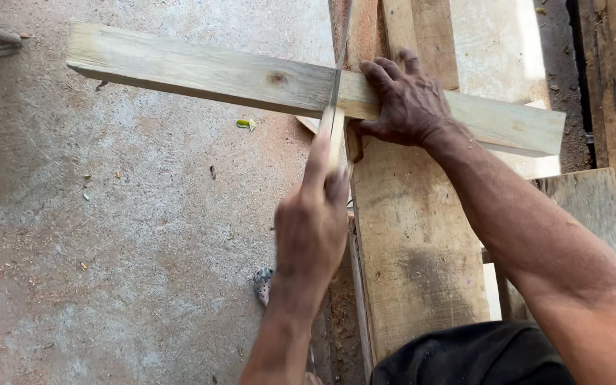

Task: The person uses a hand saw to cut a wooden plank resting on a workbench. They hold the plank steady with one hand while sawing with the other, then briefly inspect the cut piece before continuing to saw another plank.

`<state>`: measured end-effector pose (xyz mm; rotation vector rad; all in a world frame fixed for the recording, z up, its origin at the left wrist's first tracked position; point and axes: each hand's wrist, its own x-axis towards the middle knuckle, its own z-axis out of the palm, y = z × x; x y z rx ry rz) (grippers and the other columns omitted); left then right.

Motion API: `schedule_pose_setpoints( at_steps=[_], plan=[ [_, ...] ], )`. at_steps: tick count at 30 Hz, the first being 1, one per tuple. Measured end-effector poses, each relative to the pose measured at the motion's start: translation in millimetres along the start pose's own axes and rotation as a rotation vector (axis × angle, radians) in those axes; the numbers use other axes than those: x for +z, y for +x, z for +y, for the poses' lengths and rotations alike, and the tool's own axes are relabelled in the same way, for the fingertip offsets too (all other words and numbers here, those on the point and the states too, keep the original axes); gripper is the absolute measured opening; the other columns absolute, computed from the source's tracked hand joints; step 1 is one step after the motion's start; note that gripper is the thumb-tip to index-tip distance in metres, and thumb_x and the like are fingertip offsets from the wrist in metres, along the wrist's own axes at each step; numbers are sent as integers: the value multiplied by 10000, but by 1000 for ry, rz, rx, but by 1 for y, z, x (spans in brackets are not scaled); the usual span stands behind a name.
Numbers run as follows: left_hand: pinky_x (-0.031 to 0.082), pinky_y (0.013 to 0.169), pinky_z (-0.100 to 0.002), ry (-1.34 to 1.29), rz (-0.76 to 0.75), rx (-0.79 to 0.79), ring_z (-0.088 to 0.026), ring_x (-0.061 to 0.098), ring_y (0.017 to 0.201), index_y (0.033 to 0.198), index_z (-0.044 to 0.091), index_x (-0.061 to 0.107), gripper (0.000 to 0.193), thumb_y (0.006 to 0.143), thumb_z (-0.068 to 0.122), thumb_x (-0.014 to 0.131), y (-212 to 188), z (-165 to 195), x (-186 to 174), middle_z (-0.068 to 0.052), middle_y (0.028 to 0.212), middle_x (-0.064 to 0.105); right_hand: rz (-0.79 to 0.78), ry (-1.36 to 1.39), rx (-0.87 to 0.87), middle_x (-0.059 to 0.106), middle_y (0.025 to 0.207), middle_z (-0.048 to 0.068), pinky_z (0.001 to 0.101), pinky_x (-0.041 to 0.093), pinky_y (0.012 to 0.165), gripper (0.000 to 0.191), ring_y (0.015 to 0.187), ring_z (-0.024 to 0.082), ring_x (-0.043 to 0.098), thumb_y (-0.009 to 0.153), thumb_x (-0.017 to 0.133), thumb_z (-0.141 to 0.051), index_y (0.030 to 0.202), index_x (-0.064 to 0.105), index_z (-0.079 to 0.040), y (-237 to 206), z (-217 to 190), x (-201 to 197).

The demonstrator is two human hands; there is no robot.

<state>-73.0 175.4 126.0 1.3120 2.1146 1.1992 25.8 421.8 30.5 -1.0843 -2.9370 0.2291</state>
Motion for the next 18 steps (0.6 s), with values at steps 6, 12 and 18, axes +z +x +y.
schedule_pose_setpoints(
  at_steps=[6,12,18],
  plan=[
    [692,414,-286,-133,-51,-181,-234,773,660,1558,68,373,516,1079,215,496,-91,-33,-7,-290,1023,715,-25,43,15,497,1522,124,634,531,914,1058,1425,465,336,665,809,-719,1519,423,-228,0,-4,-6],
    [711,670,-307,-135,35,-109,-236,788,870,1527,33,403,549,1018,122,586,-180,-70,-4,-339,1268,666,-5,2,-37,510,1514,139,645,515,939,1076,1401,476,349,665,826,-719,1528,440,-205,2,9,12],
    [543,301,-238,35,-42,-59,-130,599,439,1550,83,396,505,1089,252,517,5,-5,4,-72,652,636,-43,25,10,485,1521,118,619,521,925,1082,1411,476,315,644,818,-734,1503,427,-205,2,-1,-5]
  ],
)
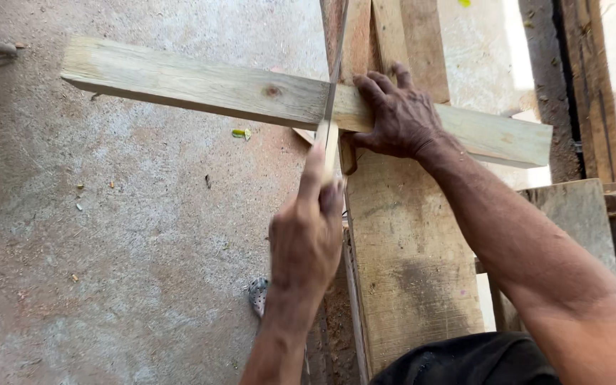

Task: The person uses a hand saw to cut a wooden plank resting on a workbench. They hold the plank steady with one hand while sawing with the other, then briefly inspect the cut piece before continuing to saw another plank.

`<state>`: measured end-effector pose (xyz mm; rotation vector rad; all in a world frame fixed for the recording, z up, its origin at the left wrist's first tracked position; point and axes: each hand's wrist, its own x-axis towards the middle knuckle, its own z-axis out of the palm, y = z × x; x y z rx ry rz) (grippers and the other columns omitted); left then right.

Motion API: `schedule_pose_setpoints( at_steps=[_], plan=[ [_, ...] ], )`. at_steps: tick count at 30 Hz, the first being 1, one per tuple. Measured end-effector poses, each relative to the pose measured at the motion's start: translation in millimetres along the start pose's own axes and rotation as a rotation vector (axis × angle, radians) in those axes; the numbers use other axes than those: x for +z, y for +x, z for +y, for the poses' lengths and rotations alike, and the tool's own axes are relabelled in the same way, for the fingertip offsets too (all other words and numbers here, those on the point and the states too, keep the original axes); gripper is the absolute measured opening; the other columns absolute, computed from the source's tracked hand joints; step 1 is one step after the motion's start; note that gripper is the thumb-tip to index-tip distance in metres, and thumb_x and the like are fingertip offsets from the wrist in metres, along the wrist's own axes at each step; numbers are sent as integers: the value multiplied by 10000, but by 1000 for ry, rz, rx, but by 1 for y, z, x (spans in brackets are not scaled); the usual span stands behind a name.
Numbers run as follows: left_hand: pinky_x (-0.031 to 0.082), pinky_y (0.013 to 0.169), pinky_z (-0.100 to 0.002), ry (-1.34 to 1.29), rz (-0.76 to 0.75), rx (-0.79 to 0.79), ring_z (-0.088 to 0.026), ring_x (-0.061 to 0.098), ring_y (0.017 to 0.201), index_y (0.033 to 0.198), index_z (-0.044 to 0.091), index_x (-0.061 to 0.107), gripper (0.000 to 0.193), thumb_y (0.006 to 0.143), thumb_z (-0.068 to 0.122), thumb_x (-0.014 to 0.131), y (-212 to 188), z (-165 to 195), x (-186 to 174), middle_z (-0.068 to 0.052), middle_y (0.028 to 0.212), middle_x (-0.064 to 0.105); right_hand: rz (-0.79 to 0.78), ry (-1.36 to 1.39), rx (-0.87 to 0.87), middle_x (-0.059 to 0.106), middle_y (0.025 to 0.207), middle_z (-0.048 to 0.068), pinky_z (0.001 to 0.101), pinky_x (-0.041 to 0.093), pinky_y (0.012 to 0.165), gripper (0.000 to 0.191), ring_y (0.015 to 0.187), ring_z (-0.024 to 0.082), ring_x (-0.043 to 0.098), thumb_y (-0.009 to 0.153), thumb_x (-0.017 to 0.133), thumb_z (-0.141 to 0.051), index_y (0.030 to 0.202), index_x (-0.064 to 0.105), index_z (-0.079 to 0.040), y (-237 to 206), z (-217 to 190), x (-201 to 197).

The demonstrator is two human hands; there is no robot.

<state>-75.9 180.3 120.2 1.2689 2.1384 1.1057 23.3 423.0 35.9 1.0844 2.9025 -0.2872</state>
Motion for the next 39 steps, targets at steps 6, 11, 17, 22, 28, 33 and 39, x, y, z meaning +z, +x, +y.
schedule_pose_setpoints(
  at_steps=[6,11,17,22,28,33,39],
  plan=[
    [585,353,-226,5,112,96,-169,652,557,1560,93,391,527,1082,251,546,-92,-34,-1,-161,823,666,40,5,-1,491,1527,124,618,484,1001,1050,1422,477,320,683,796,-747,1515,444,-212,-1,-5,-9],
    [575,332,-220,-43,10,20,-157,647,525,1552,65,388,541,1067,241,553,-175,-71,8,-143,772,671,-13,29,26,482,1526,112,626,505,955,1020,1430,507,310,688,779,-729,1502,438,-216,-5,11,7],
    [563,306,-213,22,-5,-25,-142,640,486,1542,31,385,559,1050,230,561,-38,2,3,-121,710,676,46,26,-36,483,1519,141,658,528,905,1057,1405,525,317,704,757,-762,1512,427,-166,-5,2,5],
    [449,252,-241,47,-14,-48,-101,476,374,1610,117,338,594,1075,368,406,5,20,-3,-58,584,604,-102,76,72,521,1515,72,628,543,972,989,1492,468,309,741,691,-786,1515,427,-231,-6,-7,-19],
    [494,259,-232,-48,11,22,-96,523,394,1567,95,386,560,1076,362,422,-168,-73,3,-60,619,611,-40,34,23,468,1533,92,666,481,987,1052,1436,518,274,681,753,-763,1514,407,-223,0,-3,-13],
    [506,249,-230,-21,-7,13,-104,525,387,1532,72,413,512,1086,324,430,-111,-41,-1,-67,619,610,-18,5,27,448,1553,112,673,474,993,1049,1443,500,286,680,769,-725,1523,410,-213,0,1,-5],
    [478,246,-236,-22,22,38,-91,505,374,1536,58,408,491,1102,288,420,33,18,2,-49,624,615,-56,73,64,456,1540,106,654,500,971,1031,1444,490,296,689,767,-742,1511,412,-230,-5,-14,-25]
  ],
)
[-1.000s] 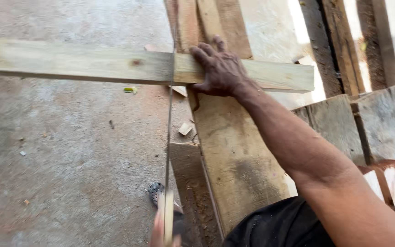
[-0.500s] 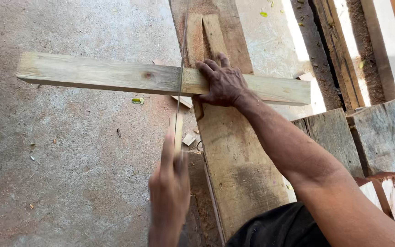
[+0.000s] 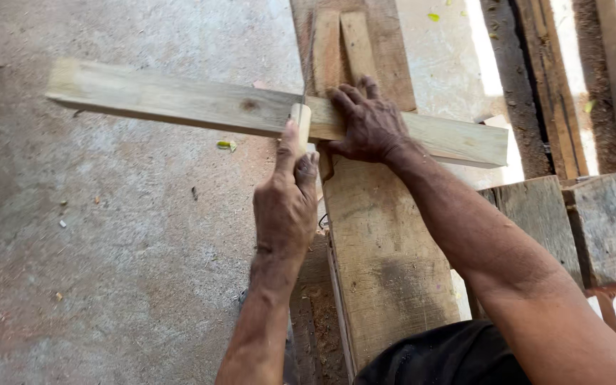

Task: The person uses a hand saw to cut a wooden plank resting on a workbench. They hold the plank steady with one hand while sawing with the other, then briefly inspect the cut piece before continuing to saw another plank.

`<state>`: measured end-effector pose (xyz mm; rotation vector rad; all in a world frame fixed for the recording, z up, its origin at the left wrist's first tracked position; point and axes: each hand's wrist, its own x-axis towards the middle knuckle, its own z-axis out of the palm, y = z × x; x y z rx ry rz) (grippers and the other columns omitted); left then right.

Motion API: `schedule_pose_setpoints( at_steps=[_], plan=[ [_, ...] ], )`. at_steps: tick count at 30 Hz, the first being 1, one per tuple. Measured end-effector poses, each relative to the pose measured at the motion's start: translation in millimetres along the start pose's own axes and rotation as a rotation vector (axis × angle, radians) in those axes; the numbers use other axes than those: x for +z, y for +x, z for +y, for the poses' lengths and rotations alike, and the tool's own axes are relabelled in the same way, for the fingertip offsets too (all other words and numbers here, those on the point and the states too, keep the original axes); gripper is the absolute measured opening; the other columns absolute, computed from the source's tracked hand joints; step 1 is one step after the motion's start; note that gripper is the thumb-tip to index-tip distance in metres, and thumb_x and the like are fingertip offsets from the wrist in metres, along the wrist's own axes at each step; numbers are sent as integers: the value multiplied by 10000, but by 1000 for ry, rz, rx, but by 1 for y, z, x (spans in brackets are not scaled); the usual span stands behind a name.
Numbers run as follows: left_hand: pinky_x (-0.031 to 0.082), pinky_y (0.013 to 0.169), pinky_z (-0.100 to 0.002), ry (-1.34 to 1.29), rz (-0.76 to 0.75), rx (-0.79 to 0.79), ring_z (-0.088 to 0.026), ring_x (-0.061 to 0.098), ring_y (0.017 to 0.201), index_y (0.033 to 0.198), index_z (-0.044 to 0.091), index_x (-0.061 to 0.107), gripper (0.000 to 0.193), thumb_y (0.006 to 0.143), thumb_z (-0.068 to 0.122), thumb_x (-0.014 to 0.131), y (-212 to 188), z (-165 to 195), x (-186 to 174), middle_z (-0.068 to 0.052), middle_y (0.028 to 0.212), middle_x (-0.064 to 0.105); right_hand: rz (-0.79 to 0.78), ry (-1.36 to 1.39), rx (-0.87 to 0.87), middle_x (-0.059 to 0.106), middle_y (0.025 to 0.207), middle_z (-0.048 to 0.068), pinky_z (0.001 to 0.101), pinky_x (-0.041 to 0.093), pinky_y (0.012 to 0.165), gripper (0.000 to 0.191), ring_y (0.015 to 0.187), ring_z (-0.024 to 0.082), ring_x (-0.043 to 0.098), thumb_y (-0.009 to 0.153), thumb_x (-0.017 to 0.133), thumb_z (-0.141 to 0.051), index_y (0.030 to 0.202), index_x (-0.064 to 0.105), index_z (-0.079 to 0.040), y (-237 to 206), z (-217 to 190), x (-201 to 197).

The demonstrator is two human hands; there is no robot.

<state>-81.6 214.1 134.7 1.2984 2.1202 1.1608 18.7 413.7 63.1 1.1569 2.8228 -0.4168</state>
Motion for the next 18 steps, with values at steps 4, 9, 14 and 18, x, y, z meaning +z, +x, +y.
schedule_pose_setpoints(
  at_steps=[4,9,14,18],
  plan=[
    [493,238,-226,18,27,-3,-104,542,382,1523,65,420,495,1085,296,437,-119,-58,5,-76,670,644,16,-11,-22,491,1517,91,652,517,970,1039,1430,473,338,690,778,-726,1514,403,-215,3,2,2],
    [554,280,-217,-20,17,-55,-129,617,444,1481,66,467,456,1069,256,513,-242,-91,-5,-136,752,677,60,-58,-86,501,1496,120,652,508,958,1013,1390,490,351,687,809,-661,1509,425,-209,8,20,27],
    [615,321,-208,-15,10,-61,-154,692,505,1439,68,515,420,1052,216,588,-90,-28,-5,-197,834,710,71,-59,-84,499,1510,124,659,511,943,1009,1407,491,343,699,776,-700,1507,433,-204,6,17,24],
    [559,335,-271,14,-11,-35,-145,636,460,1539,80,423,481,1097,255,496,-5,-2,-1,-103,685,703,59,-15,-57,489,1517,136,652,509,940,1038,1410,472,346,701,753,-792,1494,443,-198,0,1,6]
  ],
)
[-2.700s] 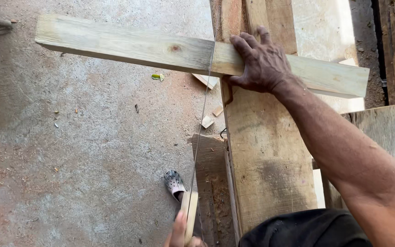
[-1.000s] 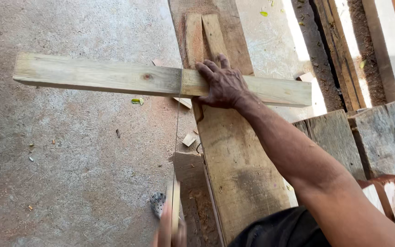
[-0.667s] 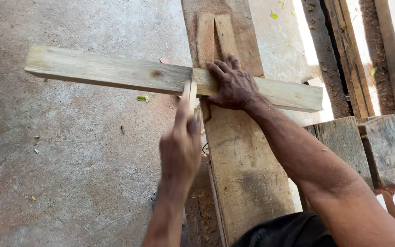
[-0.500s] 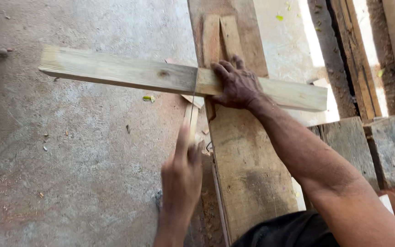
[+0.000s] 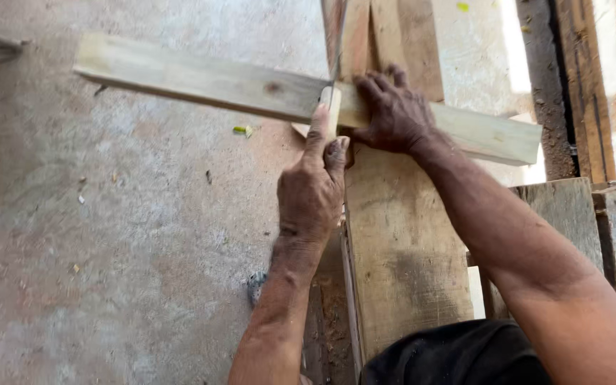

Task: The person uses a hand saw to cut a wooden plank resting on a workbench. They hold the plank steady with one hand while sawing with the other, then briefly inspect the cut piece before continuing to saw another plank.

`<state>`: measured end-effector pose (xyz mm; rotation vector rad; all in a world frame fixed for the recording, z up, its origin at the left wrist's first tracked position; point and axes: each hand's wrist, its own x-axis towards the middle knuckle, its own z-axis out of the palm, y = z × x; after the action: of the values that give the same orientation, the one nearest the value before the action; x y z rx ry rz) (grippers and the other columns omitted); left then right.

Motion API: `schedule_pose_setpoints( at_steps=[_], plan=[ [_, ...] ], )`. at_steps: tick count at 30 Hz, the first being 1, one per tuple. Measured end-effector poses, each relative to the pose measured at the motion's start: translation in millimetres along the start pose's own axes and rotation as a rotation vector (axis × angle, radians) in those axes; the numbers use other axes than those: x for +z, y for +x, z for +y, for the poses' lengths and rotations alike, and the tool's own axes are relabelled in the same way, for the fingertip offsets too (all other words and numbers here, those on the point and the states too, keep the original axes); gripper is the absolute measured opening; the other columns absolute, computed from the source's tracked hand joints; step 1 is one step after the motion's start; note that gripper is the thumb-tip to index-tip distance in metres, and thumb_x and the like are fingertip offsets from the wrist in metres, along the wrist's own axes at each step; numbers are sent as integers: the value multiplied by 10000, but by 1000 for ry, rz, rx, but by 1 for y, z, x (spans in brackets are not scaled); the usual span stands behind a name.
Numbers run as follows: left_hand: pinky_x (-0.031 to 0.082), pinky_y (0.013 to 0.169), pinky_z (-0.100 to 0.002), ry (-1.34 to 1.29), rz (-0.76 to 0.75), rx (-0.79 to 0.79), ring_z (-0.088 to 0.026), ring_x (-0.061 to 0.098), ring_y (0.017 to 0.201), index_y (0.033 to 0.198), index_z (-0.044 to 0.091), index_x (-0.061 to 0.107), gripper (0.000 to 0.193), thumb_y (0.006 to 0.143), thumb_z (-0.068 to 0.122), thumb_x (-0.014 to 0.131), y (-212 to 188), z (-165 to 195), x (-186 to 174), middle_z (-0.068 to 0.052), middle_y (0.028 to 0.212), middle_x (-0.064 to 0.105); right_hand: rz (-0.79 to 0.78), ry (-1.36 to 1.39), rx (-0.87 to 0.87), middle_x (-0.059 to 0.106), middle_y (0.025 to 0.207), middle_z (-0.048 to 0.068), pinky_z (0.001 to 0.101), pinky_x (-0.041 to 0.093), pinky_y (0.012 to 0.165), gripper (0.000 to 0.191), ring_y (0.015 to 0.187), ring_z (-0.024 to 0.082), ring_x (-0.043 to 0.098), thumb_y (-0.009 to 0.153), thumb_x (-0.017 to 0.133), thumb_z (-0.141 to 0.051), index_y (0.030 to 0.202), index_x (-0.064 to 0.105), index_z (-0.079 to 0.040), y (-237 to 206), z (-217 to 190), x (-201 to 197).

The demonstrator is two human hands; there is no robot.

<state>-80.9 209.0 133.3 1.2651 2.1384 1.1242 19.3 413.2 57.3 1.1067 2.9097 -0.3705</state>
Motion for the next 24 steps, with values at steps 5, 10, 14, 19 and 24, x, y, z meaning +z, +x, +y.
schedule_pose_setpoints(
  at_steps=[5,10,14,19,24],
  plan=[
    [618,335,-237,-25,51,-32,-150,715,534,1490,65,463,510,1029,232,605,-131,-44,-9,-141,744,717,8,-43,-20,506,1516,96,654,493,971,985,1433,468,334,711,745,-757,1493,457,-233,3,1,3],
    [625,446,-250,15,78,-5,-160,726,612,1512,35,436,599,981,220,639,-194,-71,-7,-98,733,703,46,-82,-46,510,1519,115,659,493,1005,971,1418,509,336,729,798,-693,1503,454,-220,5,18,24],
    [605,401,-198,-30,110,124,-134,700,577,1501,35,433,513,1048,186,620,-108,-40,-3,-96,756,688,-4,-36,-3,479,1530,116,646,495,980,1051,1417,518,310,663,836,-680,1504,423,-204,5,16,18],
    [509,310,-295,59,-3,11,-136,558,425,1546,76,418,514,1097,327,414,-22,-18,1,-84,636,635,50,93,-18,501,1539,96,625,519,980,1015,1456,491,322,675,812,-645,1500,431,-192,2,-2,-2],
    [687,640,-362,47,110,20,-301,790,932,1533,86,422,579,1020,248,635,-179,-77,0,-272,1067,743,31,-25,-7,509,1506,89,673,465,990,995,1409,492,322,668,834,-671,1480,452,-242,2,1,5]
  ],
)
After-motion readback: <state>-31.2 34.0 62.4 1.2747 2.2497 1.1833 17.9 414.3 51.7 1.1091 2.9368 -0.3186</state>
